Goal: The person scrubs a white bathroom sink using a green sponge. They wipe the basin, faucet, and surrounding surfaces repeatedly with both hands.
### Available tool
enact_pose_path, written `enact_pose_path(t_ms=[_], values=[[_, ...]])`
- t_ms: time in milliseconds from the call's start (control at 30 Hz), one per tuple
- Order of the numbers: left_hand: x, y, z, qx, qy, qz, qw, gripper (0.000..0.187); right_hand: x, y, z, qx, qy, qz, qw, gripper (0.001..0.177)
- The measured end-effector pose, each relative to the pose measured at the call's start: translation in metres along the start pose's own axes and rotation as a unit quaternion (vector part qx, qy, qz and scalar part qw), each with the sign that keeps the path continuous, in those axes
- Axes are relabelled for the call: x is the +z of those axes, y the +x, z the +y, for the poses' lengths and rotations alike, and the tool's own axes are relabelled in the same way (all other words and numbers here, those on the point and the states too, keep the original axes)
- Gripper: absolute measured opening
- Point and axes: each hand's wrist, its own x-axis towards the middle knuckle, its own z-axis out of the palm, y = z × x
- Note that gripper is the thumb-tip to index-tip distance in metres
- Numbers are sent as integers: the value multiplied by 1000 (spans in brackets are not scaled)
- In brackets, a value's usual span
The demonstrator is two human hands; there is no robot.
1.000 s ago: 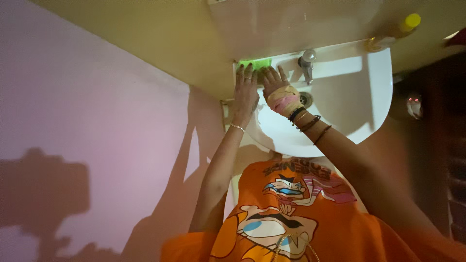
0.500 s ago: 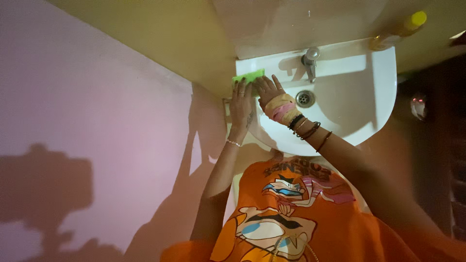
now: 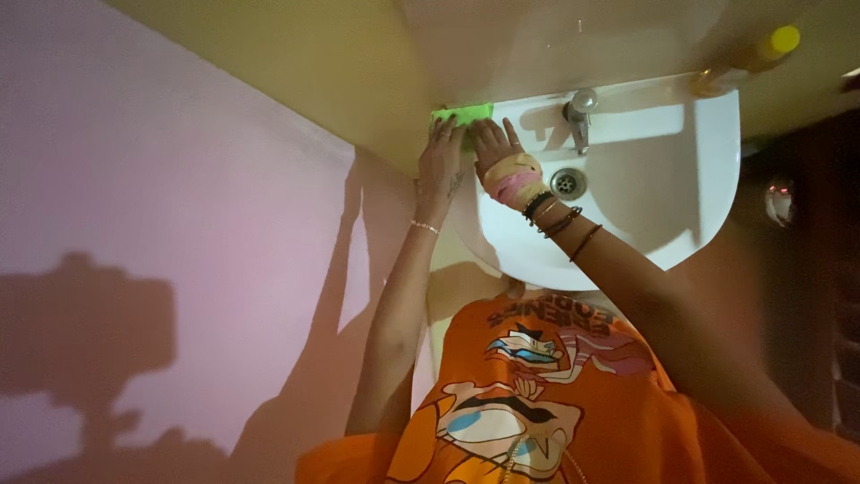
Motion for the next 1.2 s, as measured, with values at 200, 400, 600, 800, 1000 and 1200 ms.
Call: enact_pose_path(t_ms=[200, 400, 600, 800, 1000, 1200], values=[[-15, -22, 7, 7, -40, -9, 999, 53, 2, -15, -1, 0, 20, -40, 999, 64], [-6, -2, -4, -1, -23, 22, 999, 51, 5, 1, 4, 4, -12, -72, 997, 62], [-8, -14, -5, -6, -57, 12, 998, 56, 15, 5, 4, 18, 38, -54, 998, 61], [-16, -55, 25, -71, 2, -42, 997, 61, 12, -21, -5, 1, 148, -35, 988, 58], [-8, -110, 40, -30, -46, 69, 996, 51, 9, -65, -21, -23, 218, -36, 975, 59], [-8, -120, 48, -35, -35, 52, 997, 52, 3, -77, -29, 13, 252, -63, 966, 60]])
